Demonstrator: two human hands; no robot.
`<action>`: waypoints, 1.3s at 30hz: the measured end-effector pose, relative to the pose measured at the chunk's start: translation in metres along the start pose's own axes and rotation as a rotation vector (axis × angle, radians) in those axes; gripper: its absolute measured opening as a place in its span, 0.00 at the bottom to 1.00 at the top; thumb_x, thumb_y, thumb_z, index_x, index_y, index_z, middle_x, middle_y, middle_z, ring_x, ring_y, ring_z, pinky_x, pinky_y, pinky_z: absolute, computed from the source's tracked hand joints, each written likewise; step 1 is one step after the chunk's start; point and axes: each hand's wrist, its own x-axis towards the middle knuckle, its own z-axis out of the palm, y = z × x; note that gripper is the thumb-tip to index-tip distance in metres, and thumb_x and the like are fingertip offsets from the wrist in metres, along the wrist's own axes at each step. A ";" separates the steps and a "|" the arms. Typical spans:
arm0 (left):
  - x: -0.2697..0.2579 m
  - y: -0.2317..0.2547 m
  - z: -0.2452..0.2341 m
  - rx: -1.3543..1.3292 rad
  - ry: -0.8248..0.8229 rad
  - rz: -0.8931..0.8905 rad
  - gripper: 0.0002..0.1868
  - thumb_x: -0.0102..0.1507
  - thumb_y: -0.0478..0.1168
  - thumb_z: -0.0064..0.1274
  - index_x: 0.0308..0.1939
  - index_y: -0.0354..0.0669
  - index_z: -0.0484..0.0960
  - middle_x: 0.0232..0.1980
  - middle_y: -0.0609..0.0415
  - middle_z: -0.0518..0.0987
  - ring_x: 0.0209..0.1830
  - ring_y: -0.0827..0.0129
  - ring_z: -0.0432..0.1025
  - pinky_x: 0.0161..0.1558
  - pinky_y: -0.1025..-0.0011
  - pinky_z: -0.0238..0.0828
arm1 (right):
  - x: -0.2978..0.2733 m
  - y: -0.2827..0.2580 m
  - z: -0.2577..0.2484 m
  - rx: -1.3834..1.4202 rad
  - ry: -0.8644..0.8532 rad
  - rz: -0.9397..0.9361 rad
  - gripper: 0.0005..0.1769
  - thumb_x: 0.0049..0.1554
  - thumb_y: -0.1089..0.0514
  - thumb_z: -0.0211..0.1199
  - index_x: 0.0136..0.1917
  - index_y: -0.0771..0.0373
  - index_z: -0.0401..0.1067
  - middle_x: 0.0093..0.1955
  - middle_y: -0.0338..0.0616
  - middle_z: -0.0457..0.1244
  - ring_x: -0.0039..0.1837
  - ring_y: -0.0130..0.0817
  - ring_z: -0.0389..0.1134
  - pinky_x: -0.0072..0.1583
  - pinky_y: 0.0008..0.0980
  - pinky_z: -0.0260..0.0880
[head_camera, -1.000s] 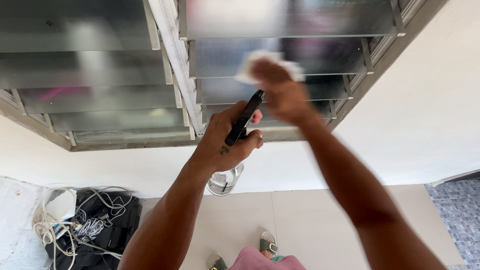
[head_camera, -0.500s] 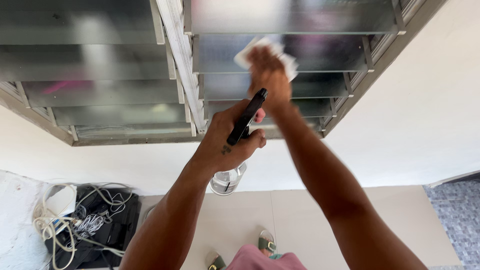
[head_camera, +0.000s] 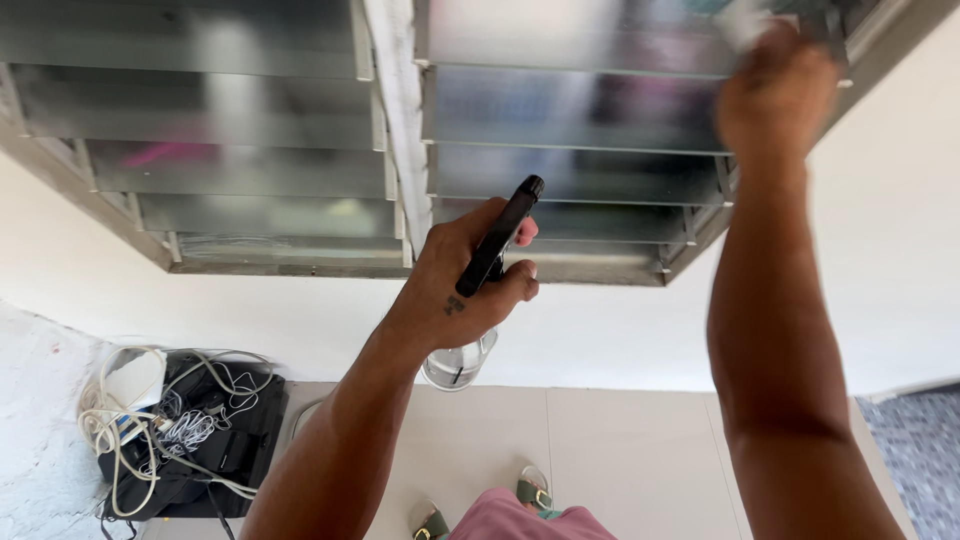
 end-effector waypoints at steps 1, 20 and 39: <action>-0.001 0.002 -0.003 0.018 0.015 -0.004 0.10 0.60 0.32 0.54 0.45 0.41 0.75 0.31 0.53 0.76 0.30 0.70 0.84 0.28 0.71 0.72 | 0.005 -0.007 0.024 -0.013 0.077 -0.099 0.12 0.65 0.65 0.51 0.57 0.66 0.74 0.50 0.60 0.68 0.49 0.57 0.70 0.49 0.52 0.69; 0.025 0.024 -0.033 0.172 0.096 0.155 0.10 0.60 0.34 0.53 0.46 0.40 0.75 0.32 0.59 0.79 0.30 0.73 0.84 0.32 0.74 0.77 | -0.002 -0.048 0.005 0.404 -0.173 -0.396 0.16 0.69 0.61 0.51 0.67 0.66 0.71 0.66 0.58 0.67 0.67 0.51 0.69 0.67 0.48 0.71; 0.033 0.028 -0.014 0.191 0.090 0.103 0.11 0.57 0.35 0.57 0.43 0.41 0.77 0.27 0.55 0.79 0.23 0.73 0.74 0.28 0.72 0.68 | 0.019 -0.099 0.034 -0.023 -0.143 -0.524 0.43 0.47 0.66 0.68 0.76 0.64 0.65 0.77 0.51 0.61 0.78 0.51 0.61 0.75 0.47 0.61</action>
